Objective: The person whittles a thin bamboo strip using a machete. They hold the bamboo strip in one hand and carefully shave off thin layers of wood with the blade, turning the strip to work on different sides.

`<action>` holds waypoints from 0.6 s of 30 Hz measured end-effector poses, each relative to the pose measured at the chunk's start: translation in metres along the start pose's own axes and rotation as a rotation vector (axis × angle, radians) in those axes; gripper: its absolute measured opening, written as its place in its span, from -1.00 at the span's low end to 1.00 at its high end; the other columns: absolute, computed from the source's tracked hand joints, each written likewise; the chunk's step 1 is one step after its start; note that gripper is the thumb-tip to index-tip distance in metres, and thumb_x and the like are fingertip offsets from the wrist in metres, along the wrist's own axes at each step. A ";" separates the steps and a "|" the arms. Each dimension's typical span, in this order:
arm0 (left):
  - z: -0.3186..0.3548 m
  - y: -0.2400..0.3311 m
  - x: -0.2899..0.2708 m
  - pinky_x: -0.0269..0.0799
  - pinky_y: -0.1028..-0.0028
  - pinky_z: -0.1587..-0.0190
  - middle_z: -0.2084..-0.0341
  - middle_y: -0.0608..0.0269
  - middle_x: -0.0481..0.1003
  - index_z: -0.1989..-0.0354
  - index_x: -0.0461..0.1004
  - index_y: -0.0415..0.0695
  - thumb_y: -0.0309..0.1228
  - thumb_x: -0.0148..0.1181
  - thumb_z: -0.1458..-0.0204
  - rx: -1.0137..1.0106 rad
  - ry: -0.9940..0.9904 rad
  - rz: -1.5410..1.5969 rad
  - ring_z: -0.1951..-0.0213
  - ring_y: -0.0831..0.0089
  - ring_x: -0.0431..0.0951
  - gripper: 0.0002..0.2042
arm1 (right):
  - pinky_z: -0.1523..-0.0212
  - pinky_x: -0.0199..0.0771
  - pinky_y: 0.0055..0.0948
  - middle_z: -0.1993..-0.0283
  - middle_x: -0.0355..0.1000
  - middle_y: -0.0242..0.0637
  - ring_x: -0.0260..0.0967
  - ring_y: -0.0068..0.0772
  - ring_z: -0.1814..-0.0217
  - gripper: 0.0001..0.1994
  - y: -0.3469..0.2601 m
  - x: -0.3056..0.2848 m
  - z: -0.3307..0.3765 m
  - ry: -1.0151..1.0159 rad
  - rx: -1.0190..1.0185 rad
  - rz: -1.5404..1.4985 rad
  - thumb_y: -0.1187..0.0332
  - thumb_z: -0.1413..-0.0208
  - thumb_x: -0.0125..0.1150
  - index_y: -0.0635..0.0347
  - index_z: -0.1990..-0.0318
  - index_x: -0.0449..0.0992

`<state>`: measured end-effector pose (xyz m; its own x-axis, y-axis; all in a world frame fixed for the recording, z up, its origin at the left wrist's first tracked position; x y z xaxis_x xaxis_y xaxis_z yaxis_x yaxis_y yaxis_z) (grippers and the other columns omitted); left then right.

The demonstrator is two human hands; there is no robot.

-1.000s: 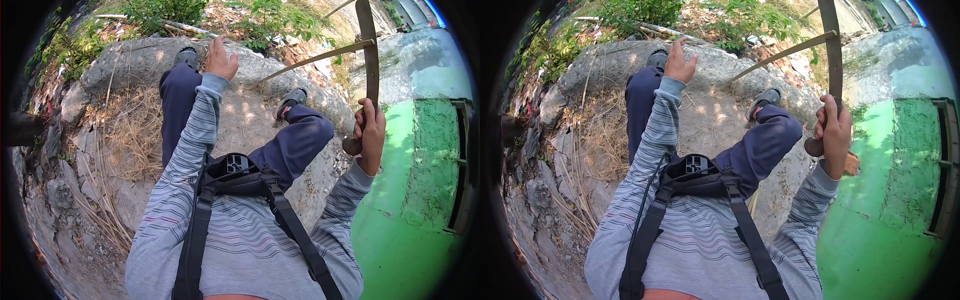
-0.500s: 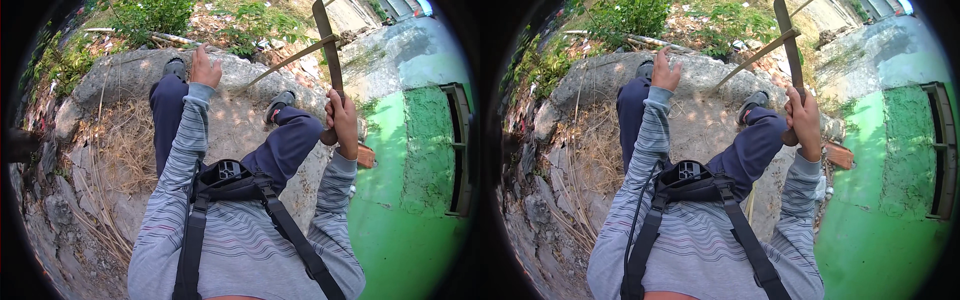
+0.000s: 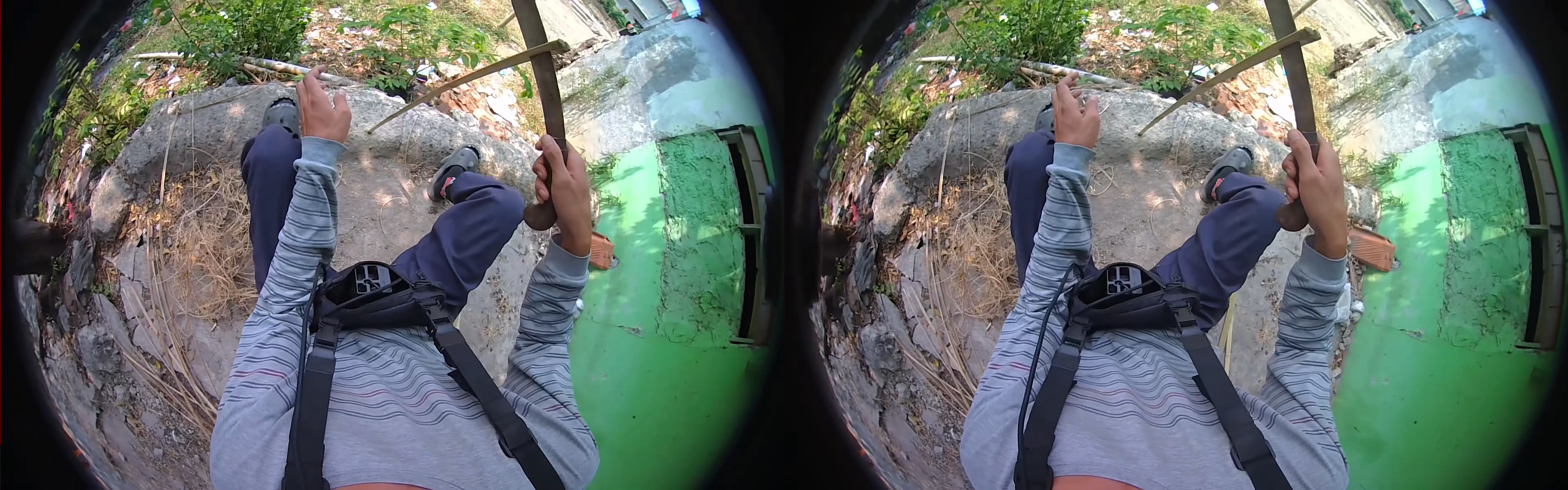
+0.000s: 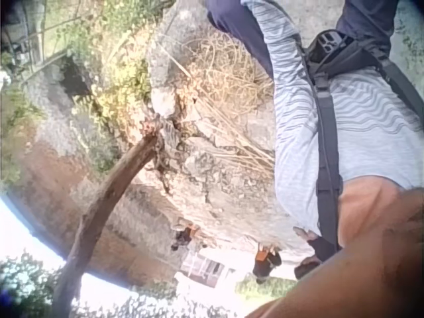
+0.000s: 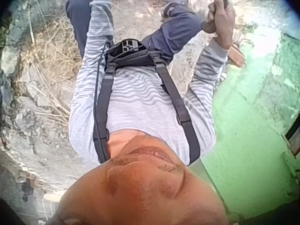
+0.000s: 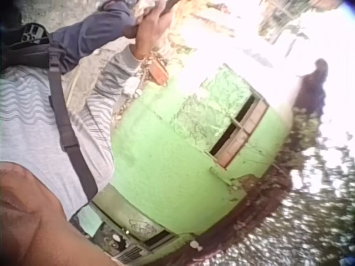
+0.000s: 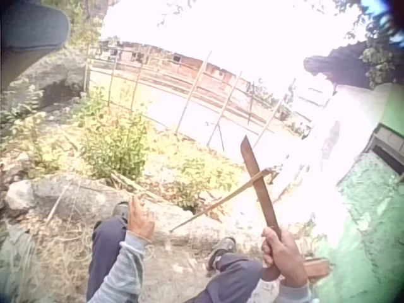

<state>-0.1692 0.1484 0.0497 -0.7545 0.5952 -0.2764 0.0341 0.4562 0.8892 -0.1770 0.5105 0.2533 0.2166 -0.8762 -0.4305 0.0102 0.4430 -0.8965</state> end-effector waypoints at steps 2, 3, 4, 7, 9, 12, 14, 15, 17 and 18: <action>-0.002 0.002 0.001 0.57 0.31 0.02 -0.13 -0.02 0.33 -0.29 0.25 -0.22 -0.49 0.20 -0.10 0.020 0.015 -0.019 -0.08 0.16 0.47 -0.45 | 0.70 0.16 -0.61 0.55 0.24 -0.49 0.14 -0.71 0.70 -0.66 -0.001 -0.002 -0.003 -0.003 -0.008 -0.034 0.09 -0.39 0.11 0.25 0.12 0.41; -0.001 0.002 0.000 0.57 0.31 0.03 -0.13 -0.02 0.34 -0.29 0.25 -0.22 -0.49 0.21 -0.09 0.022 0.016 -0.024 -0.08 0.17 0.47 -0.45 | 0.69 0.17 -0.61 0.54 0.24 -0.49 0.14 -0.71 0.70 -0.66 0.002 0.000 -0.004 -0.015 0.002 -0.063 0.09 -0.39 0.10 0.25 0.10 0.41; -0.001 0.001 -0.001 0.58 0.31 0.04 -0.12 -0.01 0.34 -0.29 0.25 -0.22 -0.49 0.21 -0.09 0.024 0.019 -0.029 -0.07 0.17 0.48 -0.45 | 0.69 0.17 -0.61 0.54 0.25 -0.48 0.15 -0.71 0.69 -0.65 0.003 0.001 -0.004 -0.029 0.010 -0.091 0.09 -0.39 0.10 0.26 0.09 0.42; 0.001 0.007 0.003 0.42 0.17 -0.10 -0.07 -0.10 0.33 -0.24 0.25 -0.24 -0.49 0.21 -0.05 0.019 0.008 0.046 -0.09 0.01 0.43 -0.46 | 0.67 0.17 -0.61 0.53 0.25 -0.48 0.15 -0.70 0.68 -0.66 0.008 0.005 -0.005 -0.019 -0.027 -0.199 0.11 -0.41 0.05 0.28 0.04 0.43; 0.000 0.006 0.002 0.34 0.10 -0.18 -0.05 -0.14 0.32 -0.21 0.25 -0.25 -0.48 0.20 -0.03 0.022 0.013 0.076 -0.08 -0.08 0.41 -0.48 | 0.67 0.15 -0.63 0.52 0.27 -0.48 0.15 -0.70 0.68 -0.66 0.019 0.015 -0.006 0.033 -0.063 -0.221 0.11 -0.42 0.03 0.28 0.05 0.43; 0.000 -0.001 -0.001 0.55 0.32 0.02 -0.09 -0.03 0.36 -0.25 0.26 -0.23 -0.46 0.26 -0.07 0.047 0.035 -0.020 -0.06 0.18 0.50 -0.46 | 0.67 0.14 -0.63 0.53 0.27 -0.48 0.14 -0.70 0.69 -0.64 0.022 0.015 0.001 0.069 -0.100 -0.210 0.09 -0.43 0.03 0.27 0.06 0.44; -0.001 -0.002 -0.006 0.54 0.30 0.00 -0.10 -0.04 0.35 -0.26 0.26 -0.23 -0.45 0.25 -0.08 0.016 0.022 -0.005 -0.07 0.17 0.49 -0.45 | 0.67 0.10 -0.62 0.52 0.26 -0.47 0.11 -0.70 0.70 -0.60 0.000 0.004 0.014 0.123 -0.085 -0.181 0.03 -0.43 0.01 0.27 0.05 0.44; -0.002 -0.002 -0.007 0.55 0.30 0.00 -0.10 -0.04 0.34 -0.27 0.26 -0.23 -0.45 0.25 -0.09 0.012 0.027 0.002 -0.07 0.17 0.49 -0.45 | 0.68 0.08 -0.62 0.51 0.25 -0.44 0.09 -0.71 0.70 -0.57 -0.015 -0.007 0.025 0.168 -0.094 -0.193 0.02 -0.44 -0.01 0.29 0.02 0.43; -0.001 -0.002 -0.002 0.56 0.29 -0.02 -0.13 -0.03 0.33 -0.27 0.25 -0.23 -0.45 0.24 -0.10 0.008 0.019 0.030 -0.08 0.17 0.49 -0.46 | 0.68 0.08 -0.61 0.50 0.21 -0.43 0.06 -0.70 0.70 -0.53 -0.058 -0.030 0.058 0.257 -0.147 -0.132 0.00 -0.45 -0.06 0.34 -0.06 0.38; -0.002 0.000 -0.003 0.56 0.29 -0.02 -0.13 -0.03 0.33 -0.27 0.25 -0.23 -0.45 0.24 -0.10 0.010 0.022 0.037 -0.08 0.17 0.48 -0.46 | 0.69 0.07 -0.60 0.48 0.21 -0.42 0.03 -0.70 0.71 -0.52 -0.075 -0.041 0.071 0.304 -0.215 -0.104 0.00 -0.46 -0.07 0.35 -0.09 0.35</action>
<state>-0.1683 0.1448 0.0513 -0.7671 0.5970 -0.2350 0.0687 0.4406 0.8951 -0.1177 0.5262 0.3454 -0.0742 -0.9448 -0.3190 -0.1946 0.3275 -0.9246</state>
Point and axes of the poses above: each hand's wrist, its own z-axis away from the middle knuckle, its own x-axis out of the palm, y = z × x, the point moved 5 cm from there along -z, towards the middle knuckle
